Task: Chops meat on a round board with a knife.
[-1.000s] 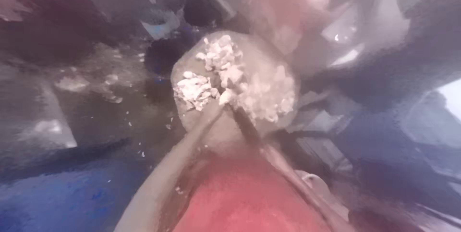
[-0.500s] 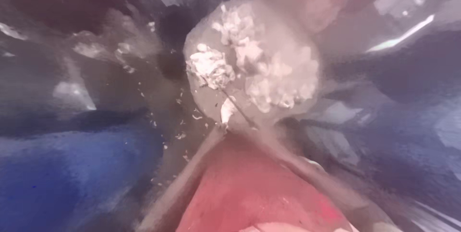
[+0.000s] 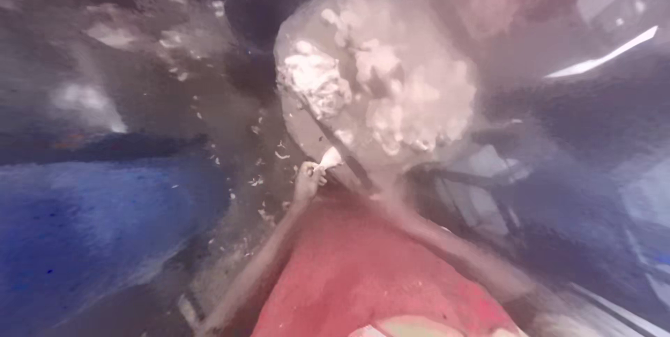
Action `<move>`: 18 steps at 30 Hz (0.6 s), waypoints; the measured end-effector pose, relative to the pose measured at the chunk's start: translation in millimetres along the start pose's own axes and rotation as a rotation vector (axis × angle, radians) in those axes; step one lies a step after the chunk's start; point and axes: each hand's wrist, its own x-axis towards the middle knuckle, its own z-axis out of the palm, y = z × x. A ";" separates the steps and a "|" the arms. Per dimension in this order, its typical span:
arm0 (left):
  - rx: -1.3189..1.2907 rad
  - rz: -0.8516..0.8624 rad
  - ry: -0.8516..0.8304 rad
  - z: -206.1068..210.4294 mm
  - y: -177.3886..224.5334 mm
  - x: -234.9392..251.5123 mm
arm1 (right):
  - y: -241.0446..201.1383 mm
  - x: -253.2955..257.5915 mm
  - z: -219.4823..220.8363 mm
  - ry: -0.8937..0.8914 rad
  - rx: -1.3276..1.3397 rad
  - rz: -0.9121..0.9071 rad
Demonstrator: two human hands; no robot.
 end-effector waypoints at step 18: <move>0.879 0.467 -0.431 83.9 206.3 63.4 | 83.2 -10.4 8.9 -0.415 -0.160 0.482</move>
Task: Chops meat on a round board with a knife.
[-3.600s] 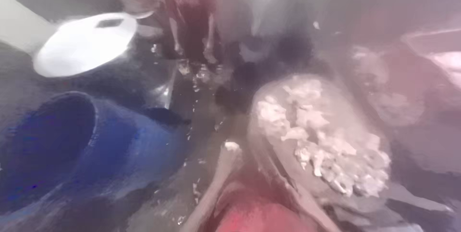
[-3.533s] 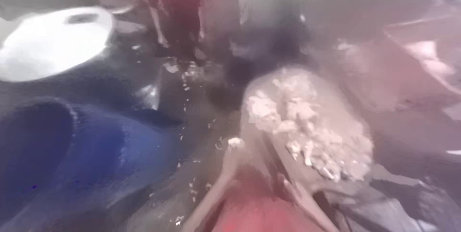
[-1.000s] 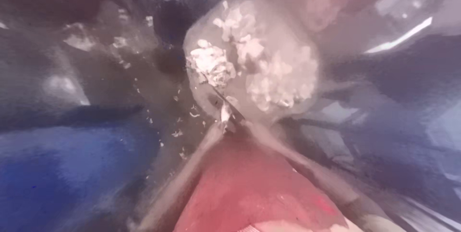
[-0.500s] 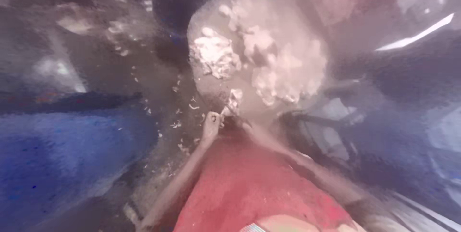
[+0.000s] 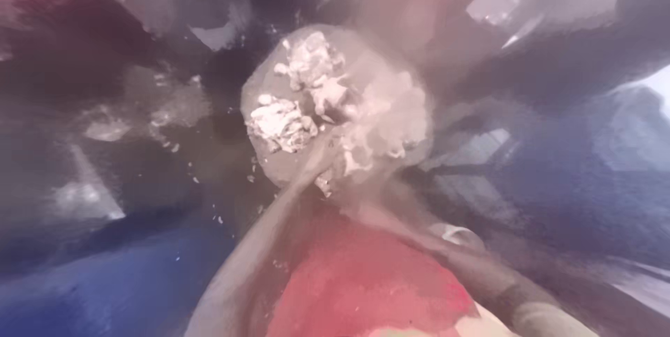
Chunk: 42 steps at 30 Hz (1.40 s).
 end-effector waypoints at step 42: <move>-0.550 -0.634 0.093 83.6 -120.7 -136.2 | 0.6 -38.9 -17.8 0.372 0.065 0.235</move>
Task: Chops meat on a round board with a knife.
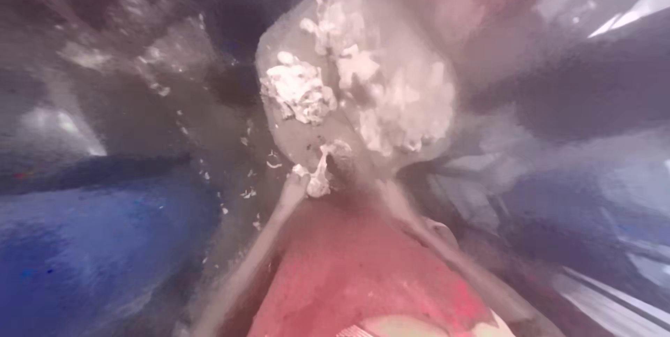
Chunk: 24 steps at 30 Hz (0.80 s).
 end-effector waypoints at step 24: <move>-0.010 -0.040 -0.075 -12.2 -21.6 -15.8 | -42.9 0.2 20.9 -0.218 0.165 -0.150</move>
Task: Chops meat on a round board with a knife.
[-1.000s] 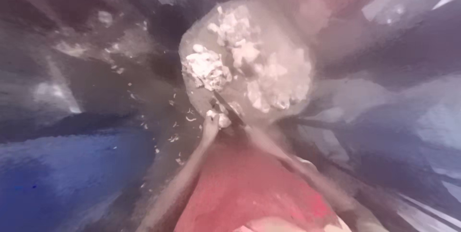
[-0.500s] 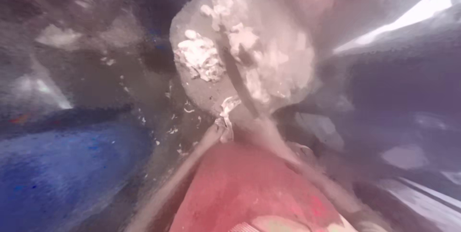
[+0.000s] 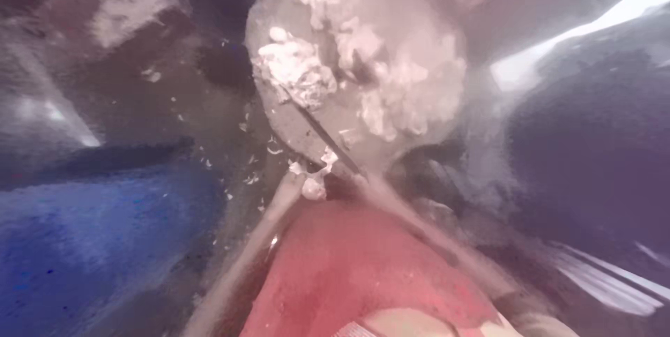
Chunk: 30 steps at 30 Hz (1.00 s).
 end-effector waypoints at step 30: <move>-0.272 0.422 0.136 -10.3 26.9 11.3 | -3.5 25.1 -14.0 0.031 -0.190 0.121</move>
